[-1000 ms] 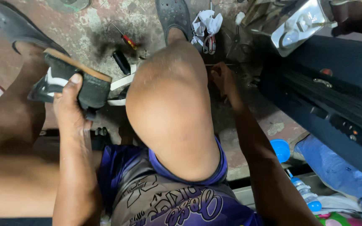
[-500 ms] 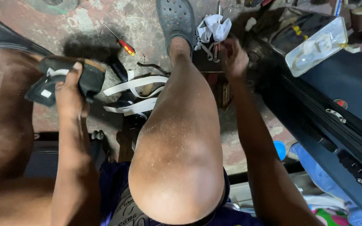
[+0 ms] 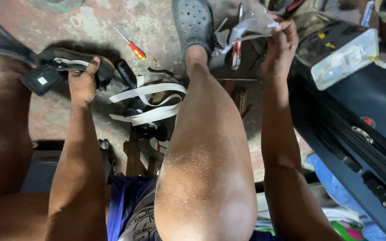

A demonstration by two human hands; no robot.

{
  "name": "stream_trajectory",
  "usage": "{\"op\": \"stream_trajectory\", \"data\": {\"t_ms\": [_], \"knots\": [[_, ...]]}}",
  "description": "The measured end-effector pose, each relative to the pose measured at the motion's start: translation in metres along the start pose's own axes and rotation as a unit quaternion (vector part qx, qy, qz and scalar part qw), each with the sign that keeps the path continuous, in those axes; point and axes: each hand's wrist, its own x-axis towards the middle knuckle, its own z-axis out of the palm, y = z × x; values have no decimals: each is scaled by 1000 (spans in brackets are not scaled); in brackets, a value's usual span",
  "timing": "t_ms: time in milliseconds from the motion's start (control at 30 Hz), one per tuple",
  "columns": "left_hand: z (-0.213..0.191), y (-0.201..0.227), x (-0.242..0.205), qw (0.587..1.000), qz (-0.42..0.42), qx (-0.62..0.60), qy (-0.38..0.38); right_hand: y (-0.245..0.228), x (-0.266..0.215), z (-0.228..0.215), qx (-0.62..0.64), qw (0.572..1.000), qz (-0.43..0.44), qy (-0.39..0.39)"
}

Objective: The person sits on the floor and repairs a black sneaker. They use a red sanding block to smooth the sole edge, then apply a white substance with a small brush. They also use a metal pick to clean or adjust the sole seam and wipe the area with a cloth.

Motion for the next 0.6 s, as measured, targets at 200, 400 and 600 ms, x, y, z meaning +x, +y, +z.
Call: {"op": "stream_trajectory", "data": {"t_ms": [200,400,600], "knots": [[17,-23,9,929,-63,365,9,-49,-16,37,114,992,4,-59],[12,78,-20,716,-120,644,-240,-63,-19,76,-141,985,86,-41],[134,170,-86,959,204,120,-154,-68,-33,127,-314,926,75,-194]]}}
